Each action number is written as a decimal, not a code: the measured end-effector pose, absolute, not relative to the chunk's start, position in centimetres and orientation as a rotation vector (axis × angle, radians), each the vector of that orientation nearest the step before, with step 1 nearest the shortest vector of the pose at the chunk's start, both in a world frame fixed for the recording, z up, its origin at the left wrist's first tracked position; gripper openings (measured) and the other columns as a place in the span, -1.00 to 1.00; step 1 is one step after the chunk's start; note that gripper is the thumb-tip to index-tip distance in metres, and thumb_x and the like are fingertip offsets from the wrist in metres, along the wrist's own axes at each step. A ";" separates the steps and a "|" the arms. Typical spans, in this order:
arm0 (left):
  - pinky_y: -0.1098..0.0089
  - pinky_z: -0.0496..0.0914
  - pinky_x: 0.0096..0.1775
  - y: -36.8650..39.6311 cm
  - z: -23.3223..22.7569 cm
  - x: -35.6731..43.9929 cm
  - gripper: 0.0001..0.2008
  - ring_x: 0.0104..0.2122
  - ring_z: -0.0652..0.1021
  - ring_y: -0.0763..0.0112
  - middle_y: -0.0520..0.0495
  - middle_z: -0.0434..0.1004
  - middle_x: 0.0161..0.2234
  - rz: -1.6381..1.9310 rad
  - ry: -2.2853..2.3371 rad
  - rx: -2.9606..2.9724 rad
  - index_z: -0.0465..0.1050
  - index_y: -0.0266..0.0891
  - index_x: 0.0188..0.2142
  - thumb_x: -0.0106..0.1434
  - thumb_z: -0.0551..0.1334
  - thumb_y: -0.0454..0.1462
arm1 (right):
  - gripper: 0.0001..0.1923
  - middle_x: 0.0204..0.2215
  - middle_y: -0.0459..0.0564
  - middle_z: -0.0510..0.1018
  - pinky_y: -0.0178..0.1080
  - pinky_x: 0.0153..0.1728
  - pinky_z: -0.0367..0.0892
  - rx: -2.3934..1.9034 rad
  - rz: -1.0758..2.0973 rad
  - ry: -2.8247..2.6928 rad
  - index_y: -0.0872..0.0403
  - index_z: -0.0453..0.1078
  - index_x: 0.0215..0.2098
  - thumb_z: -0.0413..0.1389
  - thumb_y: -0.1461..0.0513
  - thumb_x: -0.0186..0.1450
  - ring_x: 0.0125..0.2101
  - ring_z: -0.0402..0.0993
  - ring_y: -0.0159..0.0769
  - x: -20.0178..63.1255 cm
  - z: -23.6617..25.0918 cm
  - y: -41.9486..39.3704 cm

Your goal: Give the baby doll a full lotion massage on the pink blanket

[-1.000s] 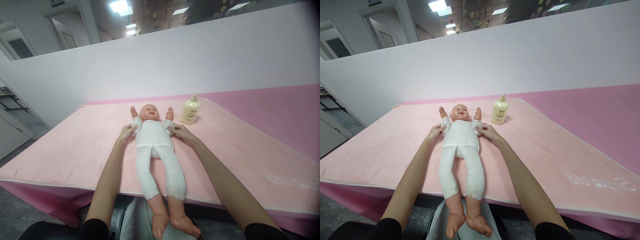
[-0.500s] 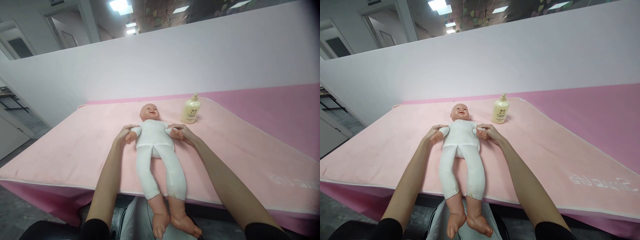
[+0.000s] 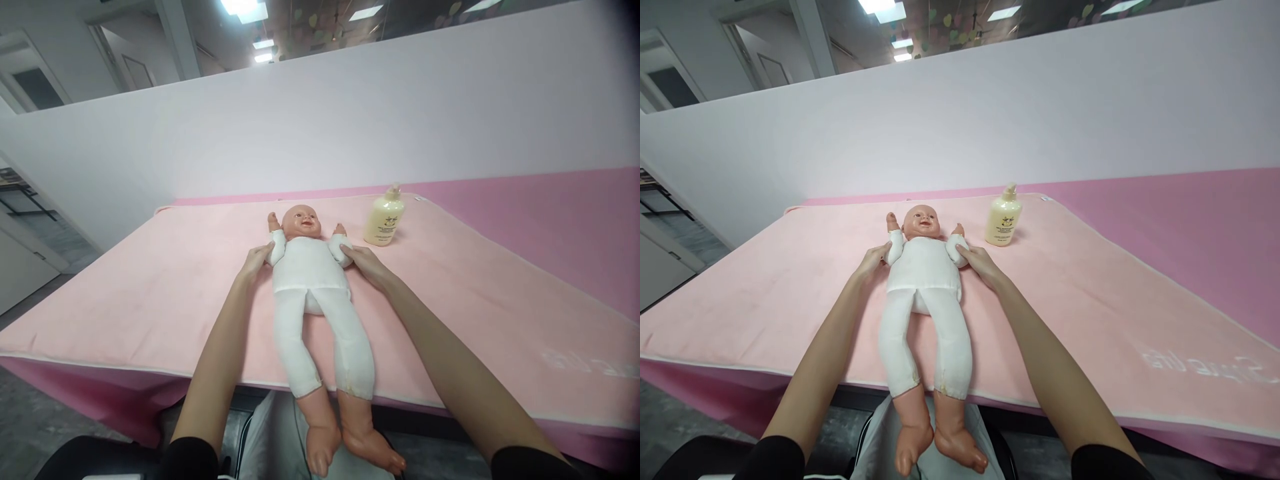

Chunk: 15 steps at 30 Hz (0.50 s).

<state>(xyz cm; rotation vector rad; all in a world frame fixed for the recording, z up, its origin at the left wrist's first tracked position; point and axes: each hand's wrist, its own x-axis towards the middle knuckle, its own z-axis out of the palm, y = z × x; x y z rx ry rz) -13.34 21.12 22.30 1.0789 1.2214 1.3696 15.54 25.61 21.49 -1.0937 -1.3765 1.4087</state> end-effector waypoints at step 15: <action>0.42 0.33 -0.20 19.6 23.6 -14.4 -0.59 -0.25 0.51 0.36 -0.12 0.56 -0.21 1.217 0.969 1.264 0.55 -0.27 -0.16 -0.04 0.43 -0.21 | -0.57 -0.31 0.01 0.60 -0.22 -0.16 0.38 -0.967 1.480 -1.438 0.11 0.53 -0.34 0.37 0.02 -0.10 -0.30 0.48 -0.28 16.3 22.1 24.9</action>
